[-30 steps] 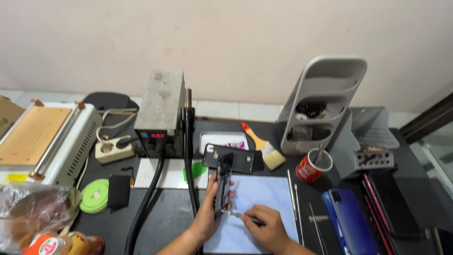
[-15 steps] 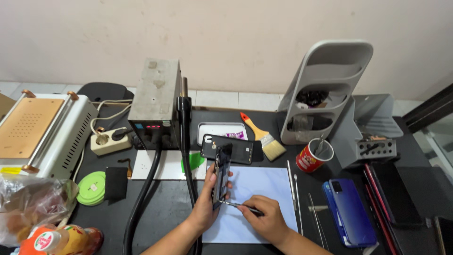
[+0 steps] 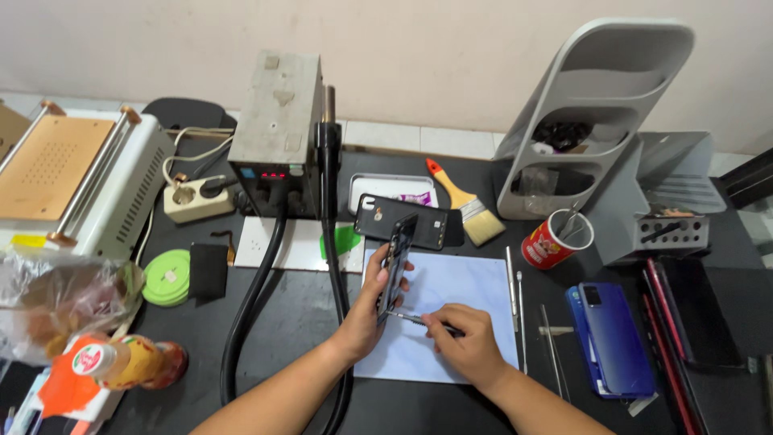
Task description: The person disassembles a smartphone by removing screws and prying open the casing. They use a screwdriver and a metal prying tool to detach the back cover and separate internal components. The phone is held and rotated to access different areas during the process.
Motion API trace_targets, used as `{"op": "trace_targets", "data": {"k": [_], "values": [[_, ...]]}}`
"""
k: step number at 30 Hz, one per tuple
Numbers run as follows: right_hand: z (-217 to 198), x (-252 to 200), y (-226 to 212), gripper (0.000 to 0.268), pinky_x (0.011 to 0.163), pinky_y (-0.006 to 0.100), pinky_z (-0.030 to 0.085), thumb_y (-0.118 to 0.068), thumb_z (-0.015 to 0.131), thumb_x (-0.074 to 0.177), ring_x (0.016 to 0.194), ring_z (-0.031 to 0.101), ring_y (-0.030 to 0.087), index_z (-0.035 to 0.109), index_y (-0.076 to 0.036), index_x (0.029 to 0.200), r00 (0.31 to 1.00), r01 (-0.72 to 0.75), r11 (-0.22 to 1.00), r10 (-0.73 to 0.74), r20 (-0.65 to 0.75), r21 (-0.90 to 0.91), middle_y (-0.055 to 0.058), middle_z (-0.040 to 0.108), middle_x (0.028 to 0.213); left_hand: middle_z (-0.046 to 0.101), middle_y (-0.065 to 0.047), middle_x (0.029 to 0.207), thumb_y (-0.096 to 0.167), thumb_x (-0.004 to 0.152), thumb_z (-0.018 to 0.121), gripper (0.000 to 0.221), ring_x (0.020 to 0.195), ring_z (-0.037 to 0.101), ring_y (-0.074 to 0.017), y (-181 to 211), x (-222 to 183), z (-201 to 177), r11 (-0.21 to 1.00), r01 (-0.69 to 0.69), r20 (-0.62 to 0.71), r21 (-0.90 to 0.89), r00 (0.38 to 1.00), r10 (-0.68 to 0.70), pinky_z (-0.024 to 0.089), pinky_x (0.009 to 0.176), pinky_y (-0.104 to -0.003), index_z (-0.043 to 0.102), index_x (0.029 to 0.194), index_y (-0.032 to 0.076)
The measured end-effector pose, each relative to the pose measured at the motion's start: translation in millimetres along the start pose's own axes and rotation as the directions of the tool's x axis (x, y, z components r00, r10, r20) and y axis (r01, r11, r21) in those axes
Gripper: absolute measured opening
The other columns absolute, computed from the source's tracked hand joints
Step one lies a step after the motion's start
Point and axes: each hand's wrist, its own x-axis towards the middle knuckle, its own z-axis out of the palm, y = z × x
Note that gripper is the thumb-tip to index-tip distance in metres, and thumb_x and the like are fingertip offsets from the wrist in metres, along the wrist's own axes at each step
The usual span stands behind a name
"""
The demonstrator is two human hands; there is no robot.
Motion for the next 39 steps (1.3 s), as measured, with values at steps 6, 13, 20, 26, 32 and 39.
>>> {"op": "trace_targets", "data": {"k": [6, 13, 20, 26, 32, 39], "values": [[1, -2, -4, 0.009, 0.05, 0.025, 0.052, -0.004, 0.077, 0.086, 0.056, 0.068, 0.012, 0.074, 0.004, 0.089, 0.997, 0.08, 0.997, -0.08, 0.011, -0.002, 0.009, 0.072, 0.076, 0.054, -0.006, 0.128, 0.049, 0.101, 0.047, 0.065, 0.102, 0.049, -0.0131, -1, -2, -3, 0.999, -0.038, 0.02, -0.01, 0.999, 0.038, 0.041, 0.085, -0.028, 0.032, 0.156, 0.016], [1, -2, 6, 0.012, 0.06, 0.025, 0.059, 0.0, 0.074, 0.087, 0.068, 0.076, 0.013, 0.072, 0.004, 0.098, 1.0, 0.016, 0.998, -0.015, -0.012, 0.062, 0.008, 0.073, 0.085, 0.055, -0.004, 0.127, 0.049, 0.1, 0.047, 0.065, 0.101, 0.051, -0.0121, 0, -1, -1, 1.0, -0.012, 0.045, -0.009, 0.999, 0.012, 0.041, 0.082, -0.027, 0.031, 0.156, 0.019], [5, -4, 10, 0.029, 0.065, 0.025, 0.06, 0.001, 0.08, 0.08, 0.075, 0.074, 0.014, 0.067, 0.003, 0.106, 0.986, 0.165, 0.986, -0.165, 0.012, 0.017, 0.011, 0.07, 0.101, 0.056, -0.005, 0.126, 0.05, 0.102, 0.046, 0.066, 0.1, 0.052, -0.0113, 4, 2, -3, 0.996, -0.023, 0.008, -0.083, 1.0, 0.024, 0.043, 0.079, -0.026, 0.031, 0.157, 0.019], [8, -6, 16, 0.026, 0.071, 0.026, 0.065, 0.005, 0.071, 0.086, 0.084, 0.078, 0.015, 0.064, 0.003, 0.111, 0.981, 0.192, 0.973, -0.195, 0.007, 0.131, 0.012, 0.066, 0.107, 0.057, -0.005, 0.125, 0.047, 0.104, 0.045, 0.062, 0.099, 0.055, -0.0104, 4, 2, -4, 0.99, -0.031, 0.0, -0.141, 1.0, 0.031, 0.046, 0.077, -0.025, 0.032, 0.157, 0.019], [9, -5, 14, 0.024, 0.064, 0.026, 0.064, 0.006, 0.074, 0.084, 0.076, 0.079, 0.017, 0.065, 0.004, 0.106, 0.994, 0.106, 0.982, -0.106, -0.006, 0.157, 0.012, 0.071, 0.102, 0.059, -0.007, 0.125, 0.042, 0.104, 0.043, 0.057, 0.096, 0.057, -0.0113, 0, 1, -4, 0.976, 0.0, -0.02, -0.22, 1.0, -0.005, 0.048, 0.073, -0.026, 0.032, 0.155, 0.02], [6, -3, 18, 0.019, 0.068, 0.027, 0.064, 0.006, 0.077, 0.085, 0.079, 0.079, 0.017, 0.068, 0.005, 0.102, 0.988, 0.156, 0.981, -0.154, -0.022, 0.114, 0.011, 0.071, 0.097, 0.059, -0.008, 0.125, 0.043, 0.105, 0.042, 0.055, 0.097, 0.057, -0.0118, 1, 3, -4, 0.979, 0.007, -0.013, -0.205, 1.0, -0.01, 0.048, 0.075, -0.026, 0.034, 0.153, 0.018]]}}
